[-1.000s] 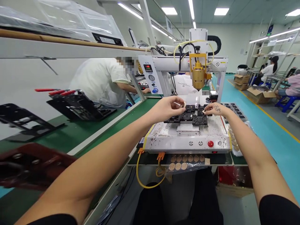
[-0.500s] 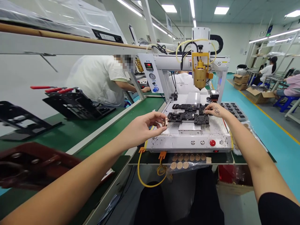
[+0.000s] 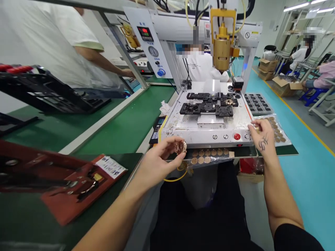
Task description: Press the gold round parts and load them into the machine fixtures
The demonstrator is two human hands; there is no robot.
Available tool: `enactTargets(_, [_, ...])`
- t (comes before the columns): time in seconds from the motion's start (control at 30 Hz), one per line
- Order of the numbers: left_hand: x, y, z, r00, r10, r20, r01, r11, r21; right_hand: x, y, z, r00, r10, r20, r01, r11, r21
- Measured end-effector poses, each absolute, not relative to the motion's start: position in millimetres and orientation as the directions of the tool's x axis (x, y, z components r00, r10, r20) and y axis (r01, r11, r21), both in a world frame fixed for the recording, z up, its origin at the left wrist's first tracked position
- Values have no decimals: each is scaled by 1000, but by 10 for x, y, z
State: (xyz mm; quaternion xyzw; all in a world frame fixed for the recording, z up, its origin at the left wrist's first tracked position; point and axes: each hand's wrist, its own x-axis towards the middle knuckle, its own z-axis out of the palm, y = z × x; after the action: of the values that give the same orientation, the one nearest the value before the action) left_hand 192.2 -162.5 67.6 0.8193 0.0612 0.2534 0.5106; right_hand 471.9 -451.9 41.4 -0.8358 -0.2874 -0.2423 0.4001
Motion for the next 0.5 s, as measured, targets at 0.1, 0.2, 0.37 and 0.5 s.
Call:
enactTargets(0.1, [1881,-1718,376,885,369,284,-123,-404,906,4493,-4788,141,755,191,628,600,-589,-542])
enactTargets(0.2, [1967,-1751,68,935,248,255,-128,-436,891,4361,-4756,-2,730,102,676,577,-621,-531])
enactTargets(0.37, [2151,-1680,-480,955,-49,294,-275,-524,806,3817,-4273,-232,610,424,669,792,-340,-507])
enactTargets(0.5, [2272,-1605,-741,955,-79,287,-278,-579,766,3505,-3819,-604,413,762,498,857,-141,-495])
